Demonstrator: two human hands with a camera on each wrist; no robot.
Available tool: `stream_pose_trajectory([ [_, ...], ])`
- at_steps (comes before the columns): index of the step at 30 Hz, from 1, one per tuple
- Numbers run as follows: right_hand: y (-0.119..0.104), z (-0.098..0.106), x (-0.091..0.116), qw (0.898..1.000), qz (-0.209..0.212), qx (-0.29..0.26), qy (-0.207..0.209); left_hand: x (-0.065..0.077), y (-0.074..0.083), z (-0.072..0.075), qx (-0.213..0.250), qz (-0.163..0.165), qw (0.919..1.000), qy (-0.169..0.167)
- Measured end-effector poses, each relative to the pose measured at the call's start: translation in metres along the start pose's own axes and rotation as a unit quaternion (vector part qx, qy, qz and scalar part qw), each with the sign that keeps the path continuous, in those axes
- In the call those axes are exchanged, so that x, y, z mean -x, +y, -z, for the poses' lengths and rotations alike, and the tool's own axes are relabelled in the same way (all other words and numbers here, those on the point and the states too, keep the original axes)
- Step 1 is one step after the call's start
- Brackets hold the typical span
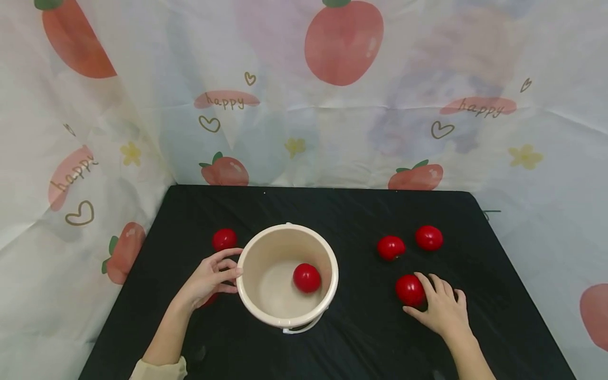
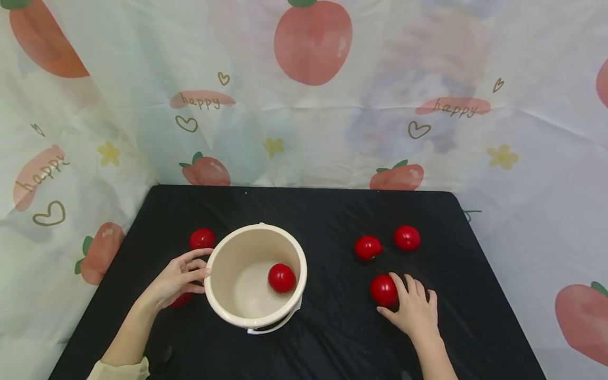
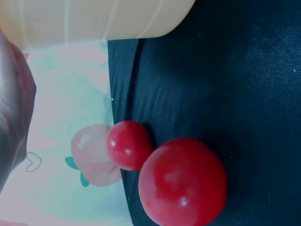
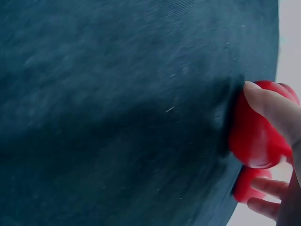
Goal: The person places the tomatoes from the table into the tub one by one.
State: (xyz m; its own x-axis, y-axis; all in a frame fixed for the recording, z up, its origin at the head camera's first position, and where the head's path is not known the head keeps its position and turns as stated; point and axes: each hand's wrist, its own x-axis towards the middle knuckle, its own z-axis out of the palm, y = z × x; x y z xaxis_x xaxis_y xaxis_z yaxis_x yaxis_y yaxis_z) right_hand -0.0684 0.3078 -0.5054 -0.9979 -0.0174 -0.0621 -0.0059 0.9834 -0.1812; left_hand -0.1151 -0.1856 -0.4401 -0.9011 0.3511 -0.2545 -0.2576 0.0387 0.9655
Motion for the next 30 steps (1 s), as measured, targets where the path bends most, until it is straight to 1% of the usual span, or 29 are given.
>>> stream_pose_trajectory([
  [4,0.006,-0.008,-0.002,1.0,0.007,0.004,0.01,0.0,0.0,0.0,-0.001,0.0,1.0,0.001],
  [10,0.007,-0.016,-0.004,1.0,0.007,0.004,0.014,0.0,-0.001,0.001,0.005,-0.002,1.0,0.001],
  [16,0.007,-0.02,-0.006,0.999,0.013,0.022,0.028,0.0,-0.002,0.0,0.003,-0.002,1.0,0.001],
  [20,0.008,-0.022,-0.008,0.998,0.028,0.039,0.047,-0.001,-0.002,0.0,0.004,-0.002,1.0,0.001],
  [25,0.006,-0.015,-0.012,0.994,0.059,0.052,0.077,-0.001,-0.002,0.0,0.008,0.002,1.0,0.0],
  [30,-0.002,0.004,-0.022,0.986,0.096,0.061,0.123,0.0,-0.001,0.0,0.008,0.004,1.0,0.003],
])
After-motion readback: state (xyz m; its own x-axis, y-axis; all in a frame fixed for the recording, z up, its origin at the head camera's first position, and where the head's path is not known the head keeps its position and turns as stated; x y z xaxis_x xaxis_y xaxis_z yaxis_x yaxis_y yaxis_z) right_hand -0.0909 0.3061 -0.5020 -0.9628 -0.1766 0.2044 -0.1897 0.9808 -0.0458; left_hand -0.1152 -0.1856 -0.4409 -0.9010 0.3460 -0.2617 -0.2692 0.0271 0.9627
